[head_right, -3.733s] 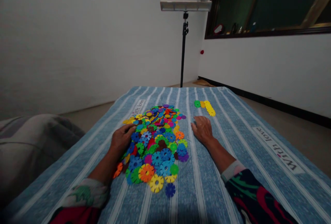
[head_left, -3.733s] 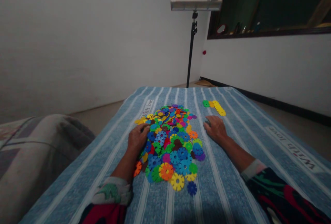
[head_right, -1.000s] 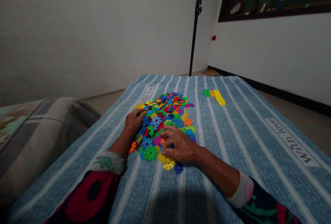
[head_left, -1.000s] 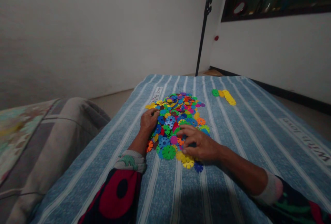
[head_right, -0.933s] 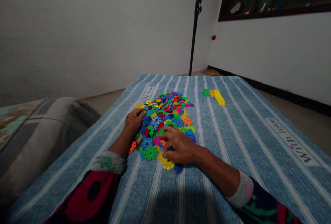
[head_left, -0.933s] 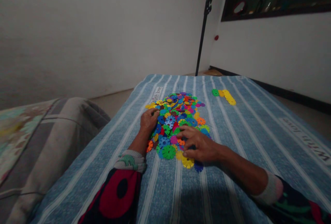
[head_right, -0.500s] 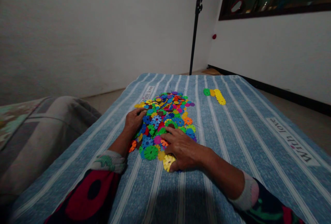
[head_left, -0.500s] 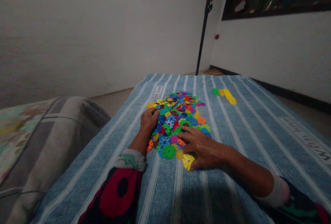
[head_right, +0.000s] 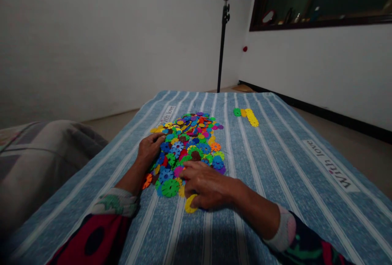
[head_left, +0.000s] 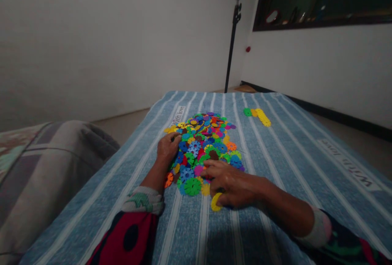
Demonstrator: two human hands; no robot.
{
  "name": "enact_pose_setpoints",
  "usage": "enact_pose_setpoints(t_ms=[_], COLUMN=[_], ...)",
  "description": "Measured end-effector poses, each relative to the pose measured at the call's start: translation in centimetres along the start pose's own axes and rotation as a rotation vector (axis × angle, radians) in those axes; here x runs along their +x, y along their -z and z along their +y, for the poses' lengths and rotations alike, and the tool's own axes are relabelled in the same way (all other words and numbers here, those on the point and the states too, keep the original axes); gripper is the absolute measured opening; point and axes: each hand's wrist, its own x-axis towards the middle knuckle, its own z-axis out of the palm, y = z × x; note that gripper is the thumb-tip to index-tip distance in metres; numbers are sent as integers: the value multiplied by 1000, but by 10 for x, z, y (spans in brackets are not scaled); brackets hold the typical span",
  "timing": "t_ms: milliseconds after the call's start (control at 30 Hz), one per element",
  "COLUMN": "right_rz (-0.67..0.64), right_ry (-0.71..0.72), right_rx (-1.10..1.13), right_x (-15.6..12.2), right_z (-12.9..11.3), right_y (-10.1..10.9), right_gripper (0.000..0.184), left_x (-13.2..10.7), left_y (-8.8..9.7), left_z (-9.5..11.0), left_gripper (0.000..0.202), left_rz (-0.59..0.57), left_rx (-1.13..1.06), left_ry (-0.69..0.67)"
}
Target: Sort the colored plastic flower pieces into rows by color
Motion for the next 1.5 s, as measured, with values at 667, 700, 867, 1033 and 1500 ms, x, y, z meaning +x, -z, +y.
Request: enact_pose_setpoints(t_ms=[667, 700, 867, 1033, 1500], right_rz=[997, 1007, 981, 924, 759], right_ry=[-1014, -1044, -1145, -1215, -1341], right_rx=[-3, -26, -101, -167, -337], right_x=[-112, -120, -137, -135, -125], right_z=[166, 174, 204, 227, 229], right_y=[69, 70, 68, 69, 65], right_gripper=[28, 28, 28, 35, 49], left_x=[6, 6, 6, 4, 4], left_y=[4, 4, 5, 7, 10], left_z=[-7, -8, -10, -6, -3], left_gripper=[35, 36, 39, 41, 41], left_rz=[26, 25, 16, 5, -1], left_rx=[-17, -15, -1, 8, 23], left_ry=[9, 12, 28, 51, 76])
